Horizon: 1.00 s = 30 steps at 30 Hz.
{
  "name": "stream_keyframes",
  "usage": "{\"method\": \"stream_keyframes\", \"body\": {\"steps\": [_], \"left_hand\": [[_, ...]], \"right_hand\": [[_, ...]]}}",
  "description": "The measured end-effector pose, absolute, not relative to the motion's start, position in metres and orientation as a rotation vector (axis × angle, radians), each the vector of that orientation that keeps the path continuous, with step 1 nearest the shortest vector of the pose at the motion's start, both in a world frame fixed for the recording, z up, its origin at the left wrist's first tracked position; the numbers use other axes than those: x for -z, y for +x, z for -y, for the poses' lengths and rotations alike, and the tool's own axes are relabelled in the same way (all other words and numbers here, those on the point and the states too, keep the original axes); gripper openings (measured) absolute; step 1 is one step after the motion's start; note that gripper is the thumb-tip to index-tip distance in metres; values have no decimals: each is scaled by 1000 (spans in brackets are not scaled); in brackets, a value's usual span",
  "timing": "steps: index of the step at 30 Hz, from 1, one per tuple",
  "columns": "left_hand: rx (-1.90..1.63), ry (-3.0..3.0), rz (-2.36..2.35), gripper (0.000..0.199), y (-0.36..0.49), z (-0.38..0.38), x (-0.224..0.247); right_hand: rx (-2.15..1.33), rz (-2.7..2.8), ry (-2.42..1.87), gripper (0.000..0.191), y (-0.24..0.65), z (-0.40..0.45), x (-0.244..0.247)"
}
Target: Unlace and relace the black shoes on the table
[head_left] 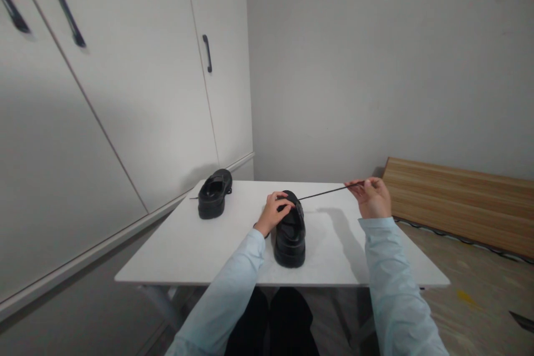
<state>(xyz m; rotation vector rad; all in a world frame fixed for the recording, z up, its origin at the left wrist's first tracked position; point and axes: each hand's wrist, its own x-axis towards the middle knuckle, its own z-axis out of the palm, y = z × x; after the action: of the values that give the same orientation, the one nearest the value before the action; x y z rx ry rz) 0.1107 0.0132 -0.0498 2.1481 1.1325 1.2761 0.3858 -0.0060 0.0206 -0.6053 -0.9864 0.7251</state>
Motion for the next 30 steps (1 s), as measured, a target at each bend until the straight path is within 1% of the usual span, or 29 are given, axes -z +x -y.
{"method": "stream_keyframes", "body": {"steps": [3, 6, 11, 16, 20, 25, 30], "left_hand": [[-1256, 2156, -1129, 16, 111, -15, 51], [-1256, 2171, -1125, 16, 112, -16, 52], [-1252, 2193, -1132, 17, 113, -17, 54], [-1267, 2205, -1145, 16, 113, -18, 55], [-1278, 2224, -1136, 16, 113, -18, 54], [-1302, 2217, -1134, 16, 112, -17, 54], [-1326, 2214, -1120, 13, 112, -18, 56]], "right_hand": [[-784, 939, -596, 35, 377, 2, -12], [-720, 981, -711, 32, 371, -4, -3], [-585, 1323, -1008, 36, 359, -9, 9], [-614, 1618, -1132, 36, 332, -4, 17], [-514, 1758, -1205, 30, 315, -3, 24], [-424, 1790, -1289, 24, 306, -6, 28], [-334, 1824, -1339, 21, 299, -7, 28]]}}
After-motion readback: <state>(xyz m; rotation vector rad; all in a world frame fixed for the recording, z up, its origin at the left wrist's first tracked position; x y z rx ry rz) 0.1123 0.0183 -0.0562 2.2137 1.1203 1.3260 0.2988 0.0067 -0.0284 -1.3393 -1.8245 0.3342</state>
